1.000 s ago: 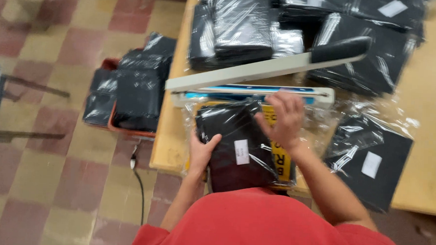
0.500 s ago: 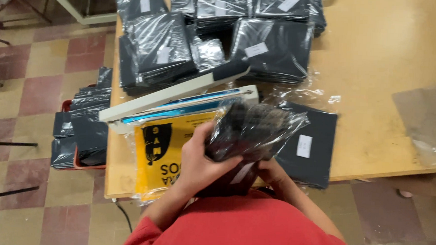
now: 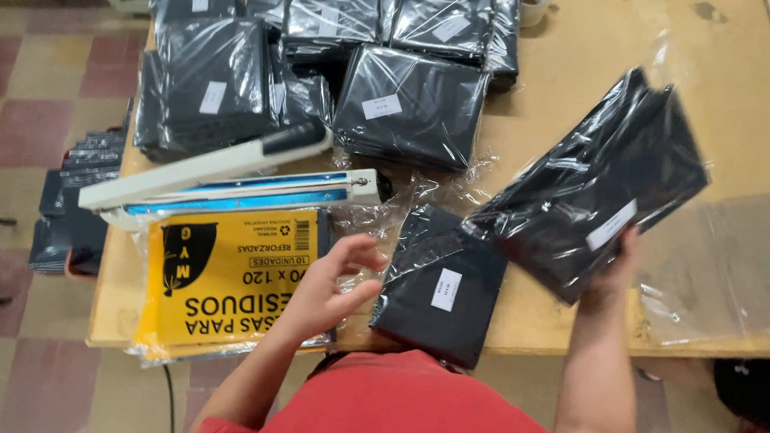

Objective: The person repeatedly places black rectangular packages into a handheld impulse heat sealer, presses the handle to seal the plastic wrap, and sets the sealed packages aside on the table. The process is repeated for multiple units throughout the clip.

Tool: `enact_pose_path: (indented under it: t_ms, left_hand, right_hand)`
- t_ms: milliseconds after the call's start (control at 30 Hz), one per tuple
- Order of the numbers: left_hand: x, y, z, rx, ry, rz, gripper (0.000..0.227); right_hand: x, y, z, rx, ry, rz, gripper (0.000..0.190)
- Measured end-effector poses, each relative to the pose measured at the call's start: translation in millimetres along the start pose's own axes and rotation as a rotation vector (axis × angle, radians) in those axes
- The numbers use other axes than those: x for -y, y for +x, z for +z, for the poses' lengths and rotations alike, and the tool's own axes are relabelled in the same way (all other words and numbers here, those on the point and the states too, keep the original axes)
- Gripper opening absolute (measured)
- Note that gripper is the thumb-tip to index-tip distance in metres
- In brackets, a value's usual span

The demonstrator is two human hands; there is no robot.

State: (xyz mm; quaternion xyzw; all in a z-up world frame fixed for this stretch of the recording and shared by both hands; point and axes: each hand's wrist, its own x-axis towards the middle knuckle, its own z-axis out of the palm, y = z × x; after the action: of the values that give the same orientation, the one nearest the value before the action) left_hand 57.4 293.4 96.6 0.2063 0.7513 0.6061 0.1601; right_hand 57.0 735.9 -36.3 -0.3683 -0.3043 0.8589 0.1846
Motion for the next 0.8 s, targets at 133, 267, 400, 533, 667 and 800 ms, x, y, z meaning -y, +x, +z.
enact_pose_path:
  t_ms: [133,267,400,533,667,800]
  left_hand:
    - [28,-35,10,-0.138,-0.025,-0.369,0.039]
    - [38,-56,20,-0.242,-0.025,-0.605,0.031]
    - [64,-56,45,-0.242,-0.011,-0.590,0.029]
    - [80,-41,66,-0.056,0.300,-0.582,0.031]
    - [95,-28,83,0.049,0.584,-0.565,0.053]
    - [113,-22,91,0.030,0.603,-0.539,0.057]
  right_hand:
    - [42,111,-12,0.329,-0.061,-0.071,0.069]
    - [51,177,10,0.100,-0.260,-0.091,0.048]
    - [21,248,4,0.237,-0.204,-0.033,0.041]
    - [-2,297,3,0.176,-0.487,0.021,0.038]
    - [-3,246,26,-0.085,-0.915,-0.311,0.020]
    - [-30,83,6,-0.032,-1.387,-0.923,0.029]
